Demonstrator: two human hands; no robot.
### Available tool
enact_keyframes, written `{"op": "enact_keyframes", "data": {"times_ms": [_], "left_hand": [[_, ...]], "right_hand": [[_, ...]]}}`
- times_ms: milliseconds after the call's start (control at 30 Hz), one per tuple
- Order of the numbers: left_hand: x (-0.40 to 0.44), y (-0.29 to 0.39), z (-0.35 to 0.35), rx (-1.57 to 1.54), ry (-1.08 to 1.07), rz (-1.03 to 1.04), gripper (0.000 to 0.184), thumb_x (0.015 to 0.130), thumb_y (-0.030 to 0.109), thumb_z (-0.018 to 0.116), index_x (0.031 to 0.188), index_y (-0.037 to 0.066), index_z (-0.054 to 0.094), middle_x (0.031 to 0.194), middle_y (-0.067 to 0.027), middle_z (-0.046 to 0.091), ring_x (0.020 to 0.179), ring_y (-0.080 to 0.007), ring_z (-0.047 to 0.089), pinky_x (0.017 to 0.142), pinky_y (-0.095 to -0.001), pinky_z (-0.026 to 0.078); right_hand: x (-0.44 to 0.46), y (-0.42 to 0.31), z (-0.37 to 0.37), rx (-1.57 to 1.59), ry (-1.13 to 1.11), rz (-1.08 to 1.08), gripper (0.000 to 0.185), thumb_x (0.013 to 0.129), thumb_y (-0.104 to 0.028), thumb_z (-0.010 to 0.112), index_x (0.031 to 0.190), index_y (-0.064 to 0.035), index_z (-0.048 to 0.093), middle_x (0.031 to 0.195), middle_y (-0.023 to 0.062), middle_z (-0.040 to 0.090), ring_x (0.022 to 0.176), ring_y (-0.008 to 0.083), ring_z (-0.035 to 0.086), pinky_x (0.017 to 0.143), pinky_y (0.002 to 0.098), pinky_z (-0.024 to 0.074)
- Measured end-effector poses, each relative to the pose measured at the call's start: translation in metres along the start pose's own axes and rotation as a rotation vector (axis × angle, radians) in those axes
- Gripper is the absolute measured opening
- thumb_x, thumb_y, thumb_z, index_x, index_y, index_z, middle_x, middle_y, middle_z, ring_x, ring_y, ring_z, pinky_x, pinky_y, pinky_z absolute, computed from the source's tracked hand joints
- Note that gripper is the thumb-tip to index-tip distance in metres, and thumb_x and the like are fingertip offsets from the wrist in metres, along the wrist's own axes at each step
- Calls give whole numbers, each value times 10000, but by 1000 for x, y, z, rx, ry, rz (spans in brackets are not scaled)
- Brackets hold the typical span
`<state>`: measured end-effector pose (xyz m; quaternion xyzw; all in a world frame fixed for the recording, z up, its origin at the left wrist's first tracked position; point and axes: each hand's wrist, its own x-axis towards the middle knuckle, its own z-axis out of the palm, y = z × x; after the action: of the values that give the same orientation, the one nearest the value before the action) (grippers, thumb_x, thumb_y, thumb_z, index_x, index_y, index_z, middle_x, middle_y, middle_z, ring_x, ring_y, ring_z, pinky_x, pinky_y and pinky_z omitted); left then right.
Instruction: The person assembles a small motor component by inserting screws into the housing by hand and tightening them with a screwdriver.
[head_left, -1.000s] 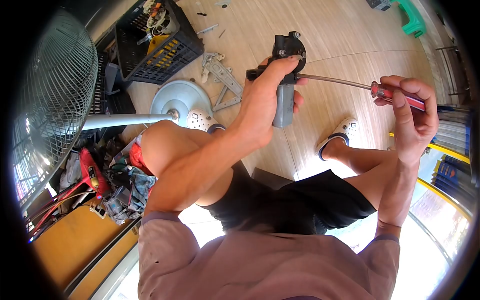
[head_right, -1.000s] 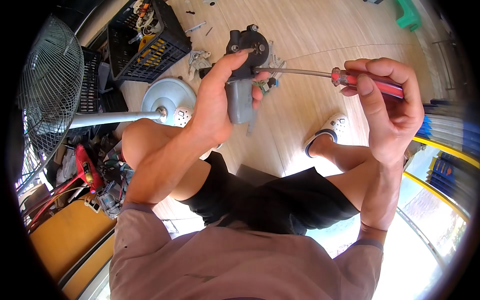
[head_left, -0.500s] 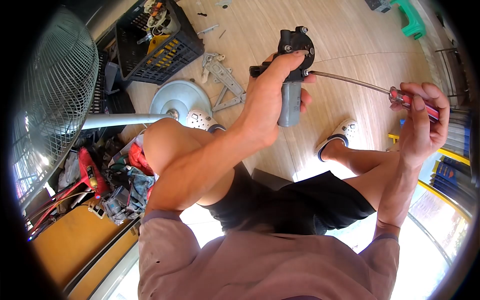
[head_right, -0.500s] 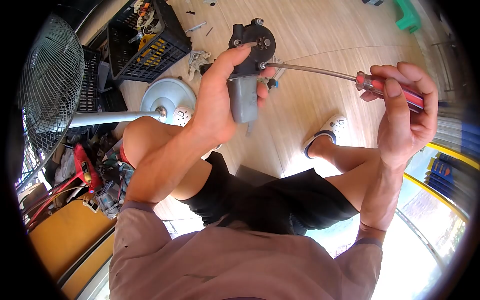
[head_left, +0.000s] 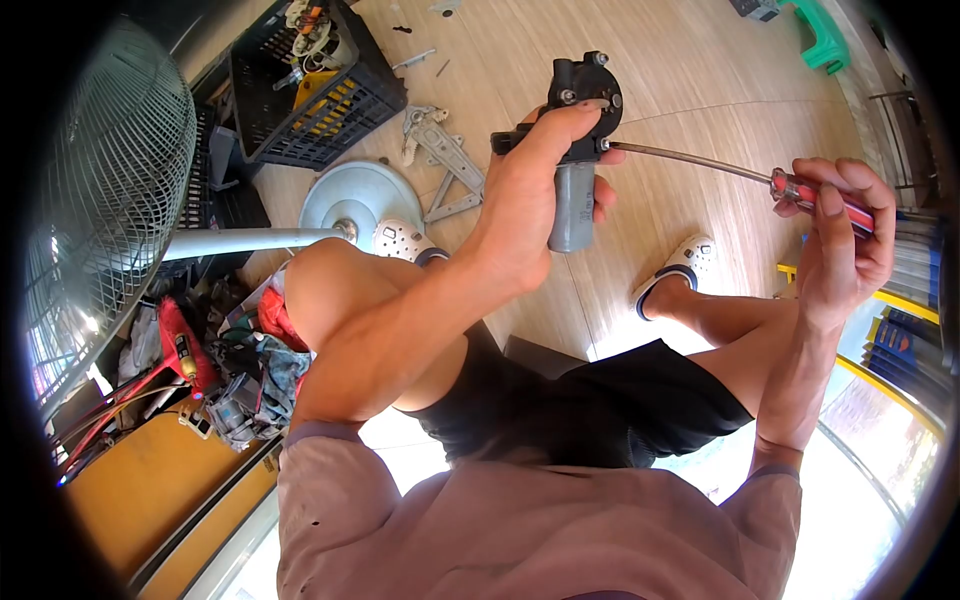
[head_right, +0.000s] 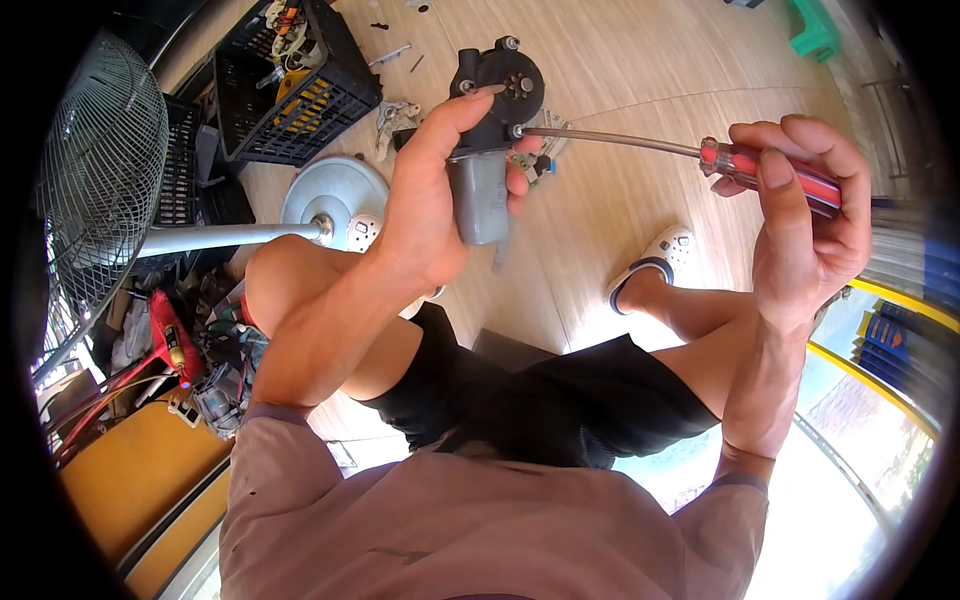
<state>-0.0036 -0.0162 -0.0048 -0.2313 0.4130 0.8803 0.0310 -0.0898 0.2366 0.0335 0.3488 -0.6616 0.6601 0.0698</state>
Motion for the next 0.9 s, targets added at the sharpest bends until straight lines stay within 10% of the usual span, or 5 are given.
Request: {"op": "enact_keyframes", "data": {"times_ms": [467, 900], "left_hand": [[-2, -2, -3, 94, 19, 13, 438, 925, 452, 614, 1169, 88, 618, 999, -93, 682, 712, -149, 610, 665, -317, 501], [-1, -5, -6, 123, 21, -11, 437, 925, 445, 635, 1191, 100, 597, 1026, -94, 676, 723, -137, 609, 661, -309, 498]], "right_hand": [[-2, -6, -7, -298, -30, 118, 316, 1039, -130, 547, 1303, 44, 531, 874, 148, 728, 653, 162, 693, 626, 255, 576], [-3, -6, -3, -36, -96, 108, 289, 1010, -42, 540, 1281, 59, 549, 1096, 212, 703, 697, 136, 679, 530, 214, 480]]}}
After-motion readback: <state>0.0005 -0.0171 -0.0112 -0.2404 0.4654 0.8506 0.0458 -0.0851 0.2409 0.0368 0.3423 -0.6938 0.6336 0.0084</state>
